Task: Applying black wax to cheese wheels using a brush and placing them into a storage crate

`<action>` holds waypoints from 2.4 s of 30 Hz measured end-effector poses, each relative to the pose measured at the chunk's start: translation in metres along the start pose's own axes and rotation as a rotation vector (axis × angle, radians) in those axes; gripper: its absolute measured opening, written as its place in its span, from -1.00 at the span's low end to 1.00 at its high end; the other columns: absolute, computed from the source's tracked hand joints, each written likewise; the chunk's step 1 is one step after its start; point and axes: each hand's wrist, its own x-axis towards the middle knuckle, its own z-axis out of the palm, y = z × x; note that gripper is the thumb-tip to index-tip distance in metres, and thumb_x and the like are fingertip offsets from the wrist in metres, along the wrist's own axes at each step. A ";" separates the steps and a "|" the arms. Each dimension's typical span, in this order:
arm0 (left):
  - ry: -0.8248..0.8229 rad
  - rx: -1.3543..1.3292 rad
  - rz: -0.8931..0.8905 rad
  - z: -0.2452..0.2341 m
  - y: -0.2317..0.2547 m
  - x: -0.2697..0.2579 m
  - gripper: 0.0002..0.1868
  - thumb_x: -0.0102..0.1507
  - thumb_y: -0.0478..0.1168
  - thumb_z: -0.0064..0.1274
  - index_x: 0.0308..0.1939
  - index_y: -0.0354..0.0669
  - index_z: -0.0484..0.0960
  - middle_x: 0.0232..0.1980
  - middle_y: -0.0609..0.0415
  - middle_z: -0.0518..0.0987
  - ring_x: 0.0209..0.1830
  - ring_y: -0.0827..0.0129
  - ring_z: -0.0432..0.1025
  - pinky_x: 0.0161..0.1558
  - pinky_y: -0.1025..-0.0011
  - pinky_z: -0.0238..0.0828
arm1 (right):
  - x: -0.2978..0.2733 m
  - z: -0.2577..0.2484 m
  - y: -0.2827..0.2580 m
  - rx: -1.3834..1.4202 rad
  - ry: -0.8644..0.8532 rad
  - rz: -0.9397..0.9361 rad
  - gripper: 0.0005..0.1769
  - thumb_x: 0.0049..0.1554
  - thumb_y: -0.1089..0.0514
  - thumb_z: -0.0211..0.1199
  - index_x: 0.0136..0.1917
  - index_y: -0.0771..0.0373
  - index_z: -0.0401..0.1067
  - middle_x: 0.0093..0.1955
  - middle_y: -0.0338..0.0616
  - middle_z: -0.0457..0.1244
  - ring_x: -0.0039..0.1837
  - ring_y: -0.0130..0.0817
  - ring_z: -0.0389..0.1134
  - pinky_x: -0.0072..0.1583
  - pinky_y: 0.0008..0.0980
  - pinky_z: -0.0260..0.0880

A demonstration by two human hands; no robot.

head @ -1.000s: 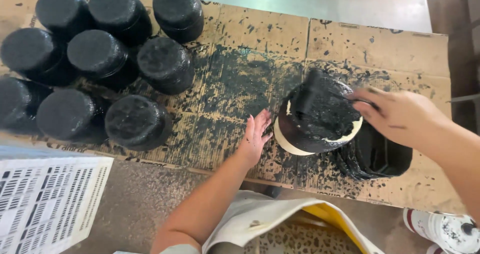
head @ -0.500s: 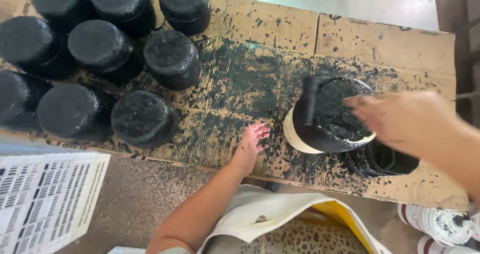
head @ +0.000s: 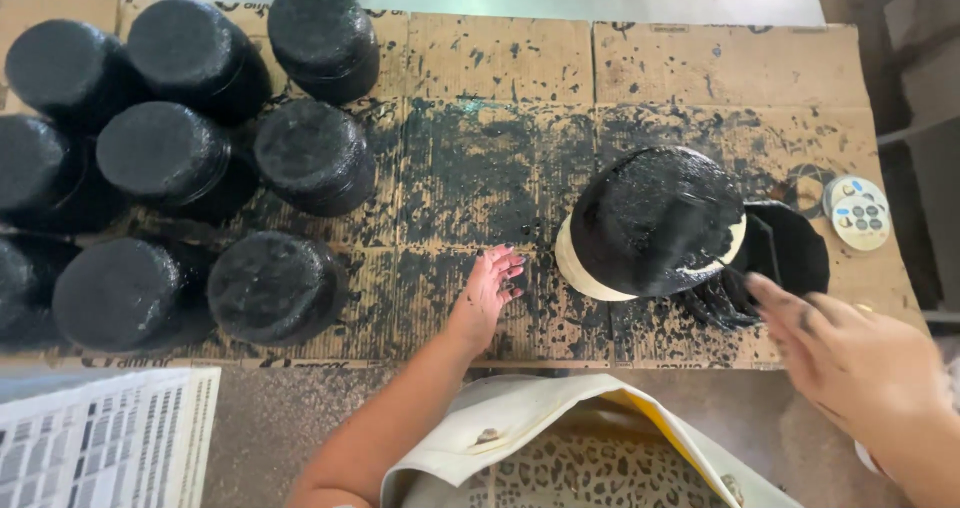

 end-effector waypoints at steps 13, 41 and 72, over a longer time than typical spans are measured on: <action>-0.082 0.129 -0.040 -0.002 0.010 0.003 -0.17 0.27 0.35 -0.39 0.43 -0.11 0.30 0.40 -0.07 0.38 0.41 0.15 0.27 0.23 0.18 0.24 | -0.047 0.027 0.005 0.703 0.138 0.494 -0.51 0.24 -0.07 0.11 0.45 -0.22 0.39 -0.34 -0.45 0.37 -0.40 -0.29 0.29 -0.27 -0.26 0.26; -0.147 0.073 0.201 0.066 -0.012 0.007 -0.18 0.40 0.30 -0.49 0.63 -0.05 0.00 0.64 0.01 0.08 0.58 0.06 0.02 0.43 -0.13 0.05 | -0.002 0.064 -0.025 1.496 0.309 0.825 -0.70 0.29 -0.01 0.20 0.28 -0.14 0.53 -0.11 -0.07 0.45 -0.03 0.04 0.49 0.06 0.00 0.49; -0.031 0.172 0.089 0.094 0.007 -0.014 -0.08 0.33 0.37 -0.57 0.60 -0.15 -0.17 0.66 -0.10 -0.02 0.62 0.02 -0.05 0.47 -0.11 0.03 | -0.017 0.054 -0.025 1.591 0.191 0.942 -0.67 0.31 0.04 0.16 0.34 -0.10 0.46 -0.22 -0.07 0.39 -0.31 -0.21 0.34 -0.21 -0.20 0.35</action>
